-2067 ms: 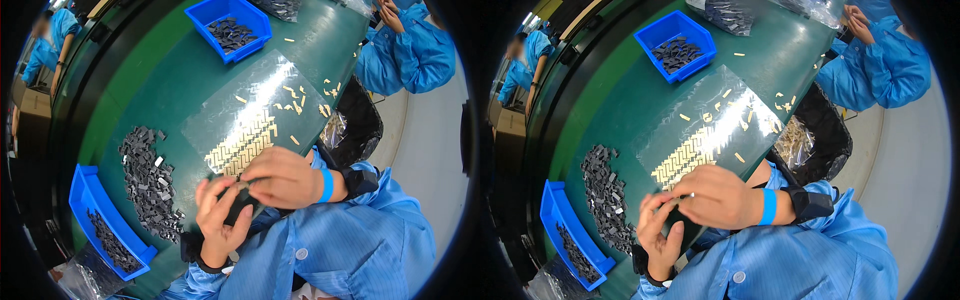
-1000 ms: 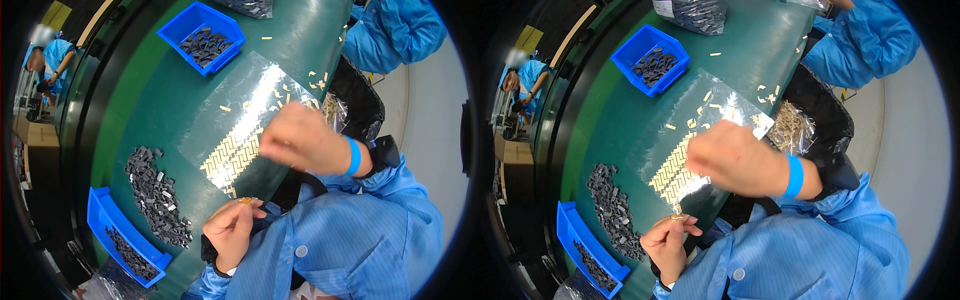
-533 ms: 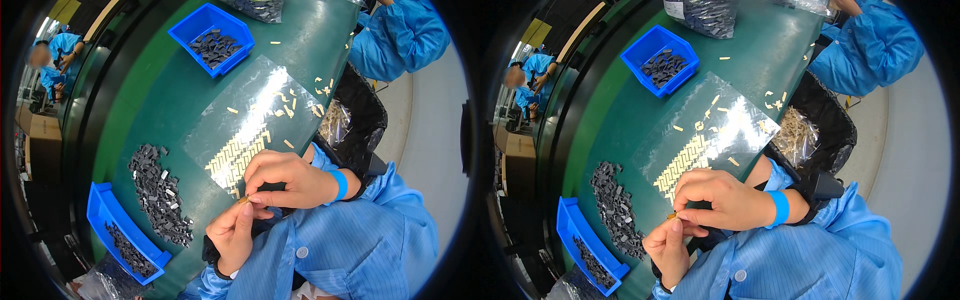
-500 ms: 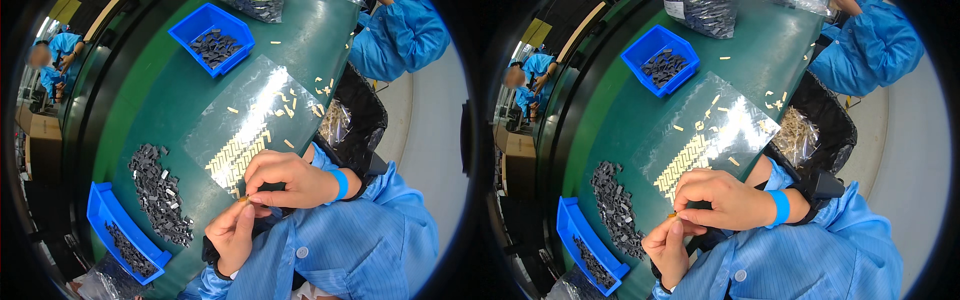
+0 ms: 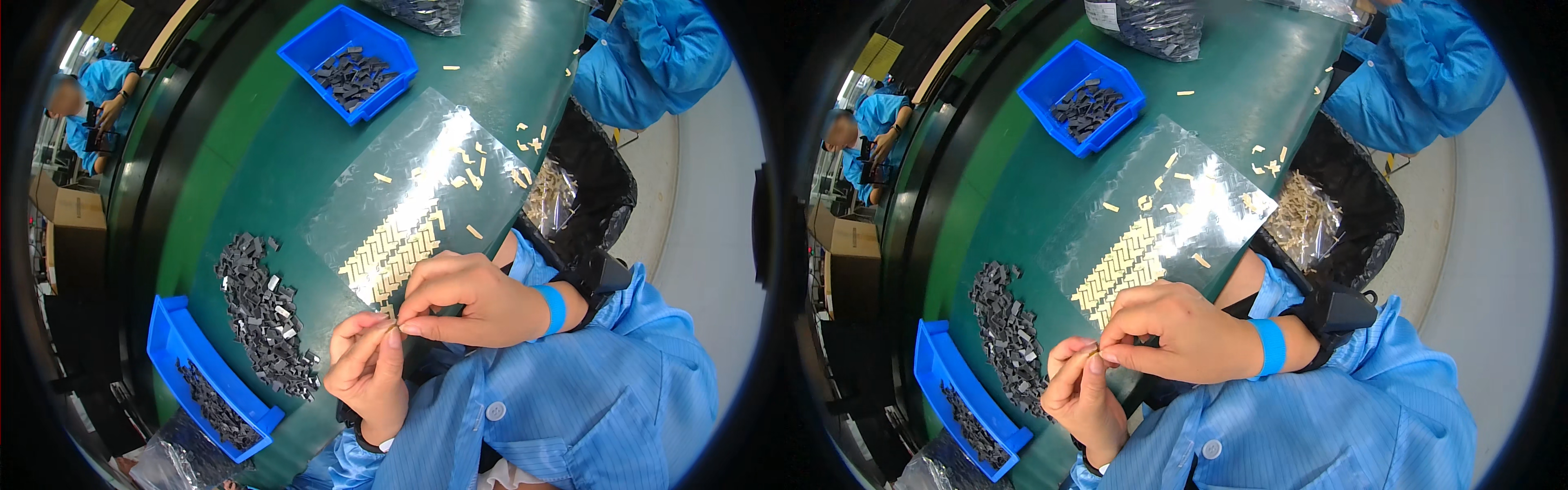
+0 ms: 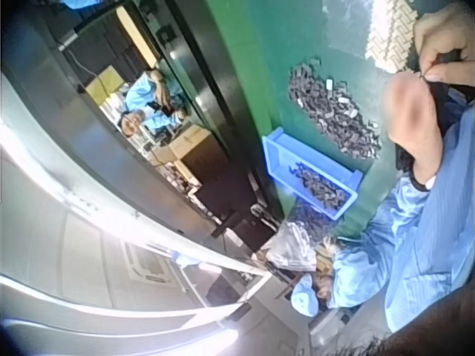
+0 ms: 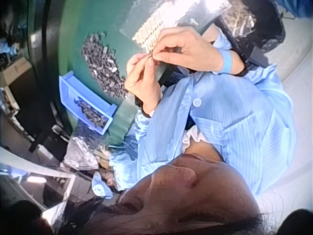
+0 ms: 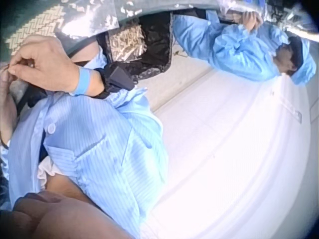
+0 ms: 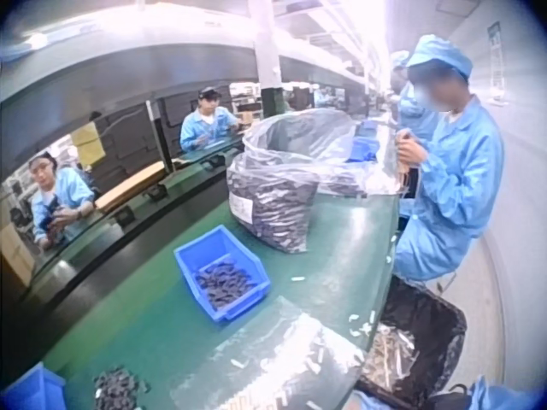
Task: Manually assembling small plastic and metal industrial components at a factory workstation.
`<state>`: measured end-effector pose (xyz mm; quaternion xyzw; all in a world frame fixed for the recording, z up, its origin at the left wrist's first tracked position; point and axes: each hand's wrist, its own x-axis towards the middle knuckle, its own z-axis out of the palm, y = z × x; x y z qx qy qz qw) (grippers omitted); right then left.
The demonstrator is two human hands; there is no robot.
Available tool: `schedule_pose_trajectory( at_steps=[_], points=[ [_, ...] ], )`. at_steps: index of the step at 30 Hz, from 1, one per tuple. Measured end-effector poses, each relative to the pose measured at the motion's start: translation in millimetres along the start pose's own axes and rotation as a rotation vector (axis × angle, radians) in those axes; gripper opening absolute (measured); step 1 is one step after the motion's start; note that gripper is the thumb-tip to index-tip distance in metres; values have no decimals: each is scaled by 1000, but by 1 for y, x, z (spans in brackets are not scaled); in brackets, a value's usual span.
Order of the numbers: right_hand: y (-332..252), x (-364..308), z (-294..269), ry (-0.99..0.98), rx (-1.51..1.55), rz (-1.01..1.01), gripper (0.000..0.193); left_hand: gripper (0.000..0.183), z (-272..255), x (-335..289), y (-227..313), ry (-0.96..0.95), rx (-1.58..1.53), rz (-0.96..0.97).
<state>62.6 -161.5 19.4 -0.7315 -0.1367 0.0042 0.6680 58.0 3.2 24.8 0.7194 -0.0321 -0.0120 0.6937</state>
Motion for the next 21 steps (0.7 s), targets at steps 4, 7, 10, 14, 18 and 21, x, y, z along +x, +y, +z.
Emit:
schedule_pose_trajectory(
  at_steps=[4,7,10,14,18,21],
  points=[
    [0,-1,2,15,-23,14,10,10,0,-1,-6,-14,12,72],
    [-2,0,6,60,68,54,7,11,2,-2,-6,-33,-16,46],
    [1,3,8,145,124,24,8,11,3,-3,-10,-15,-254,-67],
    [9,15,-33,242,-192,-85,5,10,-4,2,-9,27,-271,-27],
    [10,21,-65,367,-902,-146,7,13,-12,-1,-2,84,379,352],
    [6,21,-50,250,-498,-98,7,23,-20,5,-3,1,627,713]
  ],
)
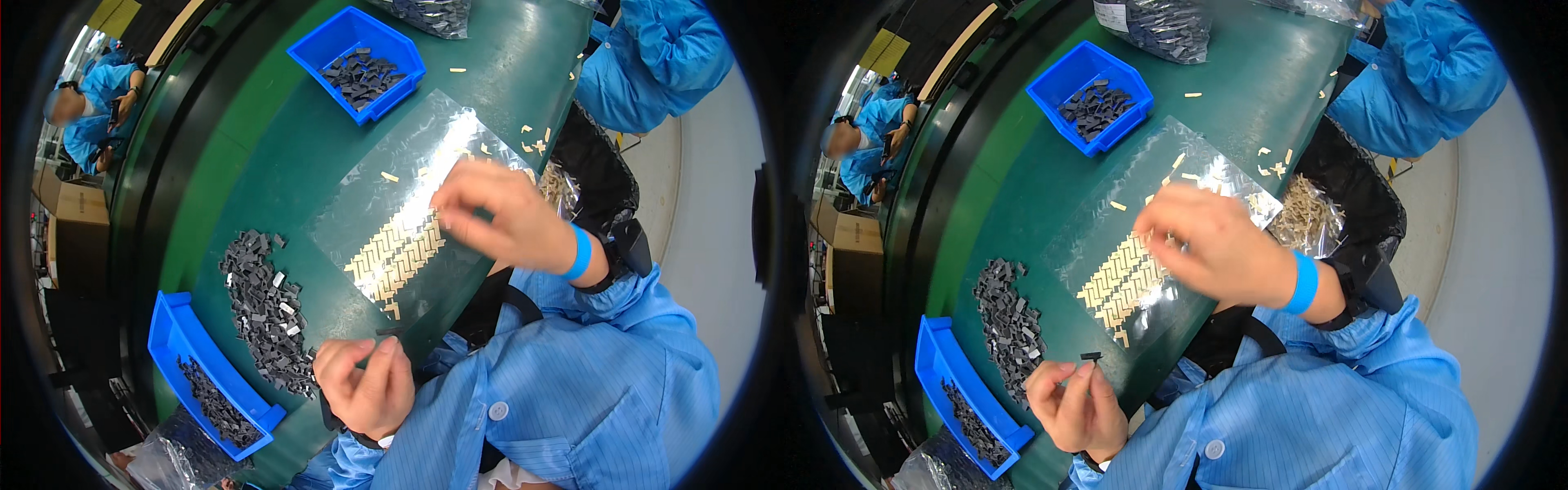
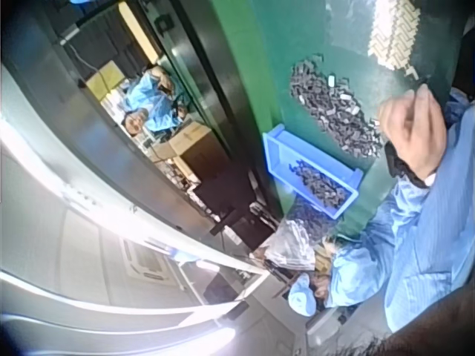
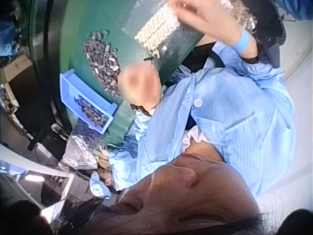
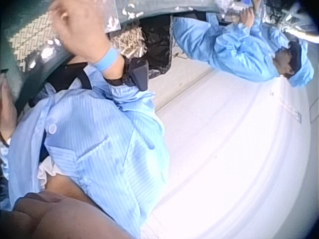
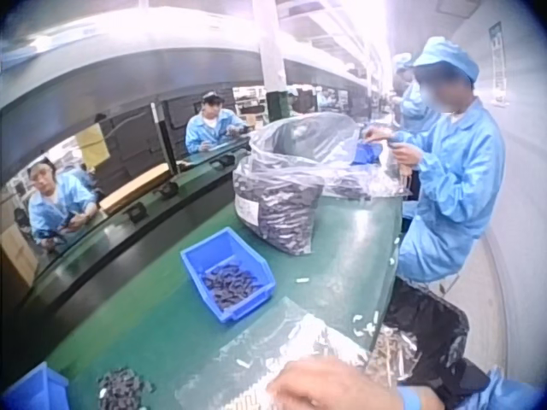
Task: Manually assembling small plastic and metal industrial components at a factory workstation.
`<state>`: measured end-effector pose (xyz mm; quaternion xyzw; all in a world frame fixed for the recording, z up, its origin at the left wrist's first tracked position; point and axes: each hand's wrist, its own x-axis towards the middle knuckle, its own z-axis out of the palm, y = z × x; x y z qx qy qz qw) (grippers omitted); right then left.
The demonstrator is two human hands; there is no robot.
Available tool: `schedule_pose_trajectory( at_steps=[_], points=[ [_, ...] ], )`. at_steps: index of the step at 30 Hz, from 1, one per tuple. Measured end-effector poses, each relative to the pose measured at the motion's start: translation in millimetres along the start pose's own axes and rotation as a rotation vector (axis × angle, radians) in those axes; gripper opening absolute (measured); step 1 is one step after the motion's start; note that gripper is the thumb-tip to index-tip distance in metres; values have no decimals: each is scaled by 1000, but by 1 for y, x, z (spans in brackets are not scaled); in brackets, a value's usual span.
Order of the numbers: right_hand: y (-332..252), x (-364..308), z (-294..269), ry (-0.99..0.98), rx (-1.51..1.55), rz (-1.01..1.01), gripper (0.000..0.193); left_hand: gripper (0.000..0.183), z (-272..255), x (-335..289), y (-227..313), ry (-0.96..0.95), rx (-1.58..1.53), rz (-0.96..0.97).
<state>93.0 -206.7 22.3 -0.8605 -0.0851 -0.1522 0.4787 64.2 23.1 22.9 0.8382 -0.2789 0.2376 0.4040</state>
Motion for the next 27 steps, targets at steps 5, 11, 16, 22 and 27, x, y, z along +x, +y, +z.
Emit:
schedule_pose_trajectory(
  at_steps=[5,11,16,22,27],
  points=[
    [-22,3,18,-601,553,134,14,35,-7,1,-4,-106,203,348],
    [-17,5,27,-718,675,156,12,37,-9,2,-5,-150,288,413],
    [-20,2,29,-661,631,154,7,37,-5,5,-9,-188,280,344],
    [-12,3,30,-147,454,97,10,33,-18,24,-50,-204,598,16],
    [-13,2,28,-125,524,84,9,19,-17,23,-90,-292,694,-186]
  ],
)
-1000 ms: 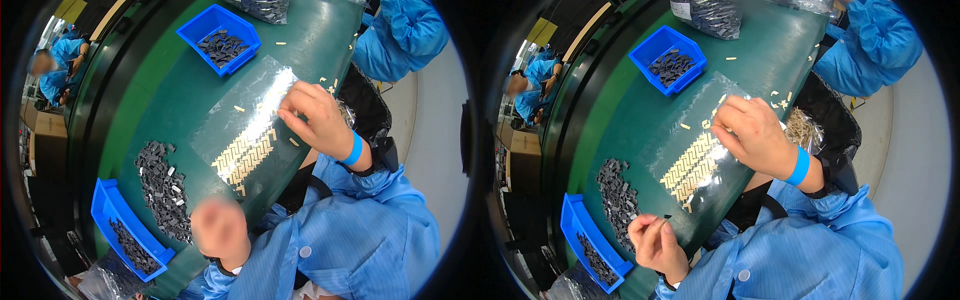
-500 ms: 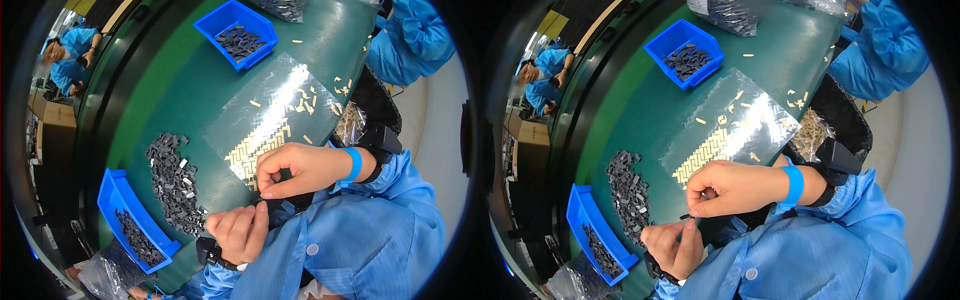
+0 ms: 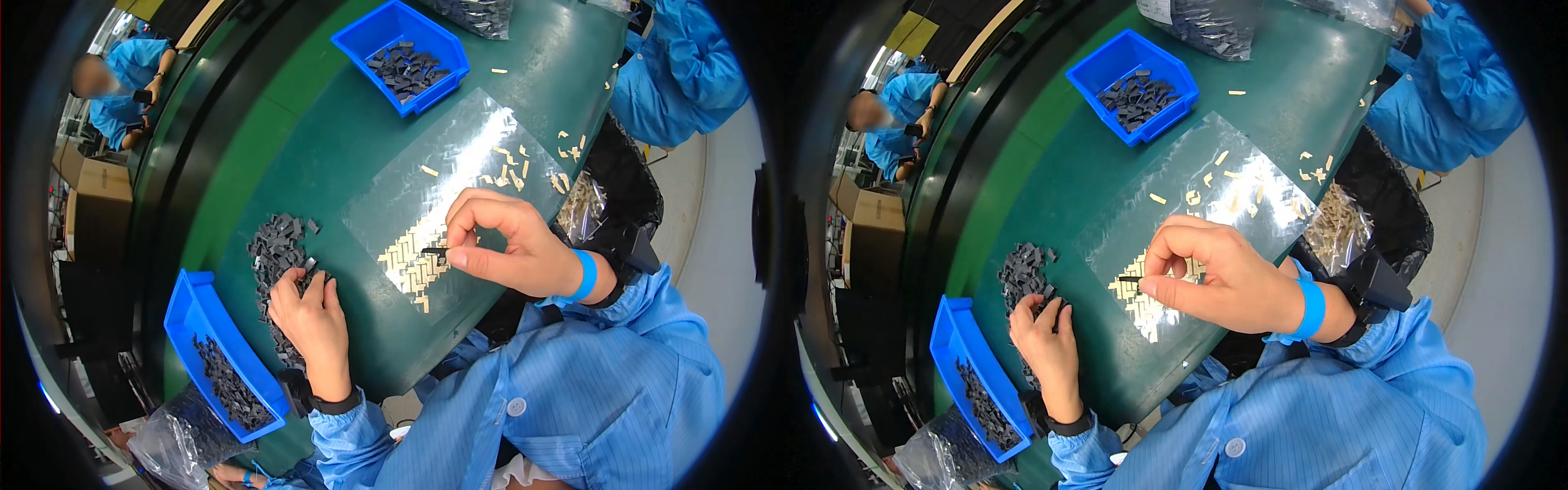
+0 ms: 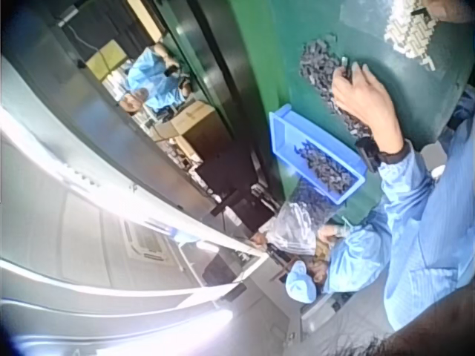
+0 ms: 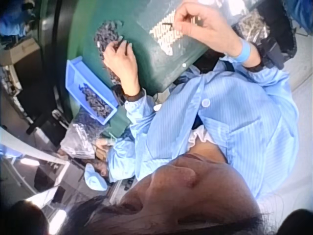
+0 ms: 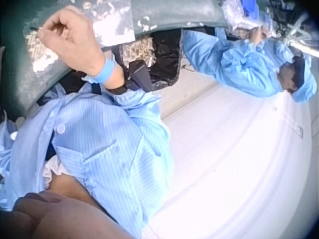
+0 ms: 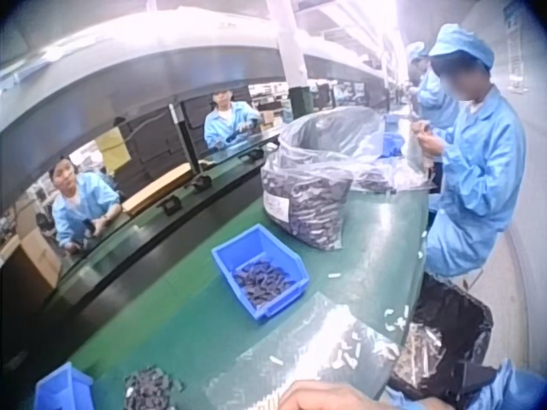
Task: Manually assembling small plastic and metal industrial components at a factory workstation.
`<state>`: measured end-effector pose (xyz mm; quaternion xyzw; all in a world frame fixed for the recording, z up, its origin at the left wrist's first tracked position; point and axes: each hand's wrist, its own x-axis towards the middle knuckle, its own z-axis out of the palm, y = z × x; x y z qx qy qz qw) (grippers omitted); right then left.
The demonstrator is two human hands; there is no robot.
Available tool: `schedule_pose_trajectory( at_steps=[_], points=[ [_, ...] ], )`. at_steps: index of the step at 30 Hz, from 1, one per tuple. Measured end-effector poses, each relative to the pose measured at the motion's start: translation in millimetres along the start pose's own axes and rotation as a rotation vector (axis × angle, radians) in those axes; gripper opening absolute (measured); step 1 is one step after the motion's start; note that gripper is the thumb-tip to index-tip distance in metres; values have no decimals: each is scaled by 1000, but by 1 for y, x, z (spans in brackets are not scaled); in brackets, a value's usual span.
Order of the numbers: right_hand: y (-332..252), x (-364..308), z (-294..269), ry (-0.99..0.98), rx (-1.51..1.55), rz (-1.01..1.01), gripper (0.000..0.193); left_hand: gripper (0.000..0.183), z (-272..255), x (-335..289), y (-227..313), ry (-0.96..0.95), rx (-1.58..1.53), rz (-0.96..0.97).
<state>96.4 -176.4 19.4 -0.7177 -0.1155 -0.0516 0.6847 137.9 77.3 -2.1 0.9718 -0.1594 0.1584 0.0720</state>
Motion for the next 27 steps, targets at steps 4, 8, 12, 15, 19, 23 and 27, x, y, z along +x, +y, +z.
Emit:
schedule_pose_trajectory(
  at_steps=[4,8,12,15,19,23,27],
  points=[
    [2,-2,5,45,64,-22,8,14,9,3,-3,141,-38,98],
    [3,-5,20,34,80,-102,9,13,-16,-2,33,129,-1091,-343],
    [2,-7,35,13,195,-188,12,22,-42,-11,53,-344,-1934,-565],
    [1,-8,40,-1,193,-241,22,26,-46,-21,72,-396,-2035,-661],
    [3,-14,43,31,216,-244,22,24,-46,-29,86,-397,-2053,-638],
    [10,-17,43,97,190,-257,21,27,-42,-32,91,-401,-2033,-676],
    [7,-19,43,115,220,-211,20,31,-44,-35,91,-320,-1963,-596]
  ],
)
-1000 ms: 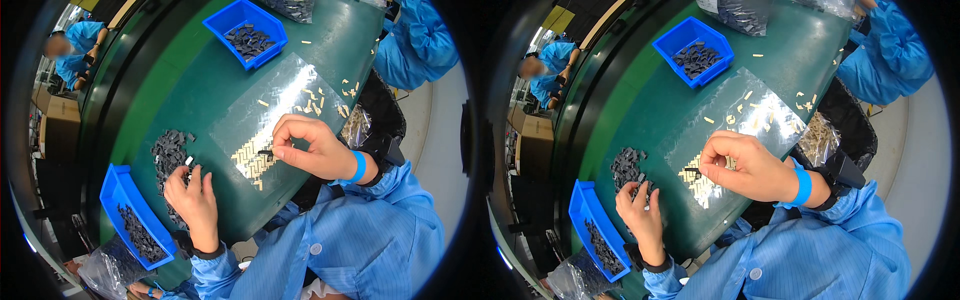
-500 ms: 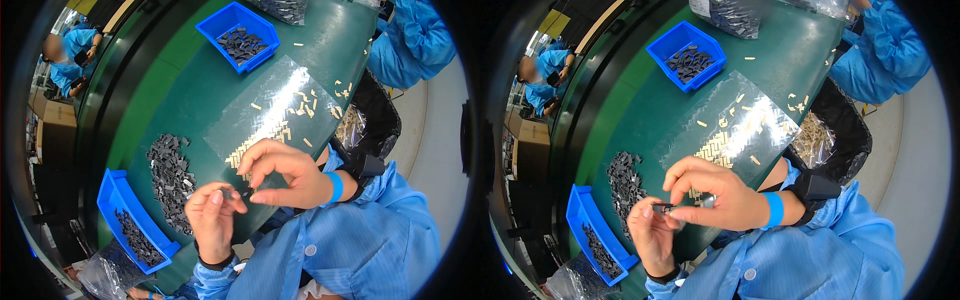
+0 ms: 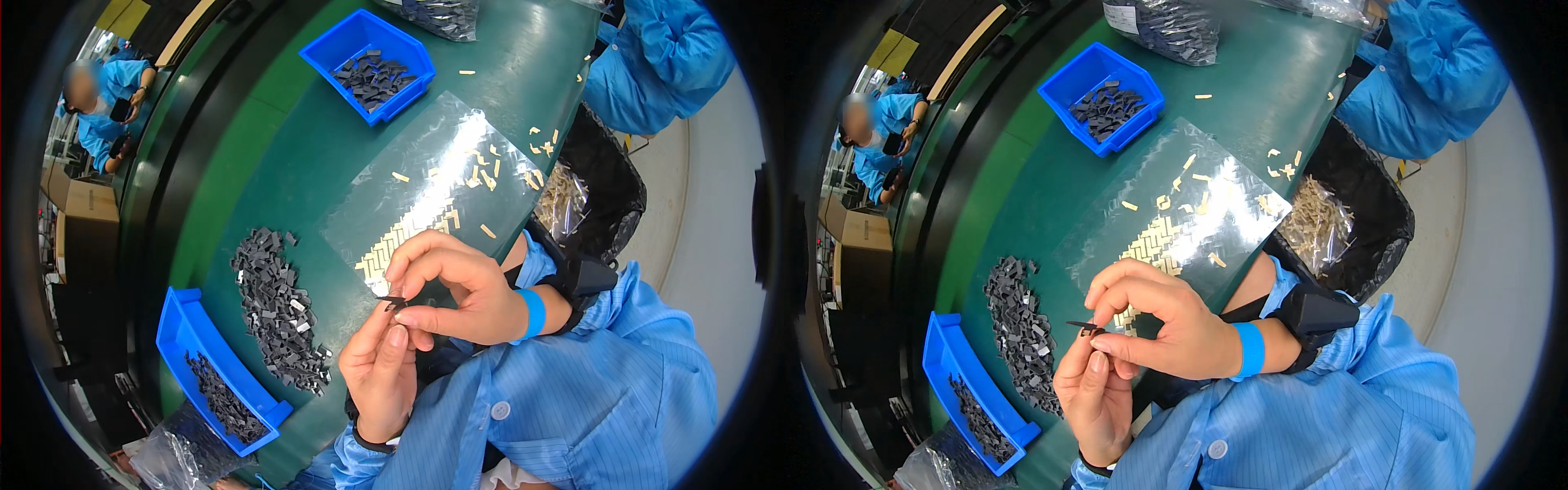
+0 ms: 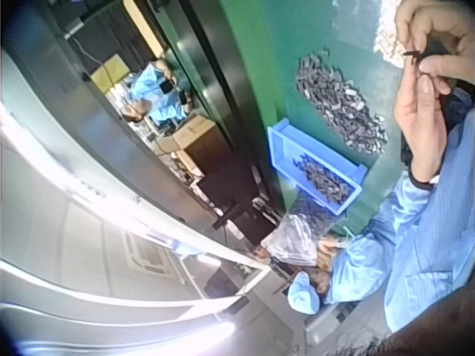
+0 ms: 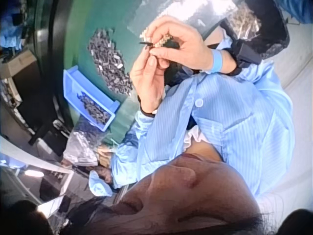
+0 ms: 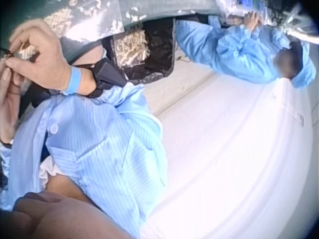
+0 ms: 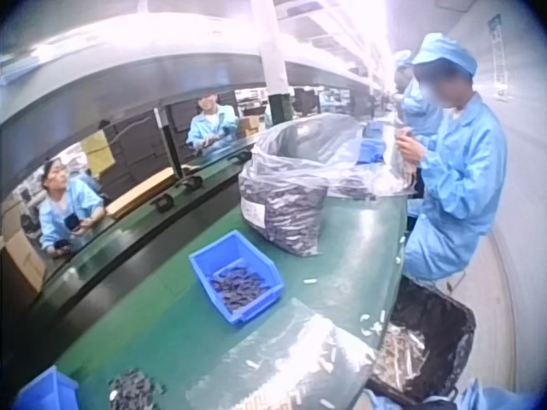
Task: Manually assembling small plastic and metal industrial components at a factory workstation.
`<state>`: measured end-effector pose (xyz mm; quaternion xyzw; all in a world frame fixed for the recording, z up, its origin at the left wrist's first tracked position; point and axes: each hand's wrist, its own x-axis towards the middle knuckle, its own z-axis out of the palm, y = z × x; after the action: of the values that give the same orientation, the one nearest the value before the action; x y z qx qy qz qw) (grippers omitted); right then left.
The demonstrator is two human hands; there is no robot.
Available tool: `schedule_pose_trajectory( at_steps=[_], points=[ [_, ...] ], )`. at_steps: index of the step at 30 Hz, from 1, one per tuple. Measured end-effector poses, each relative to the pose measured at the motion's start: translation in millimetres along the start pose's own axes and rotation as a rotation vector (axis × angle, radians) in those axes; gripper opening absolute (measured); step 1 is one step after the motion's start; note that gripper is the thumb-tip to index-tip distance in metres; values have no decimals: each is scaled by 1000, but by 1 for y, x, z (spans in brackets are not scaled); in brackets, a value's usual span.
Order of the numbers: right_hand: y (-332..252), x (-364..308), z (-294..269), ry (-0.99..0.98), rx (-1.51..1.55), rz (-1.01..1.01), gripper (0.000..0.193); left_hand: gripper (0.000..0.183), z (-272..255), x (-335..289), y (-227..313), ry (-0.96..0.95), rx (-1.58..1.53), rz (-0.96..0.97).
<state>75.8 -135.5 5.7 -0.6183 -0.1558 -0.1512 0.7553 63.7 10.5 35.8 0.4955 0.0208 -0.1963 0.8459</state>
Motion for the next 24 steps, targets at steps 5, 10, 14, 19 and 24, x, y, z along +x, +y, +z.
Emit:
schedule_pose_trajectory(
  at_steps=[5,10,14,19,24],
  points=[
    [-4,-2,3,67,172,129,11,33,6,4,1,94,139,116],
    [-4,-5,4,78,254,231,5,27,2,2,-1,83,177,169],
    [-7,-4,6,79,292,261,6,25,1,1,-3,104,153,171],
    [-8,-4,7,91,298,272,8,26,0,0,-5,125,156,165],
    [-6,-5,8,119,241,255,9,25,-2,-1,-6,90,143,183]
  ],
)
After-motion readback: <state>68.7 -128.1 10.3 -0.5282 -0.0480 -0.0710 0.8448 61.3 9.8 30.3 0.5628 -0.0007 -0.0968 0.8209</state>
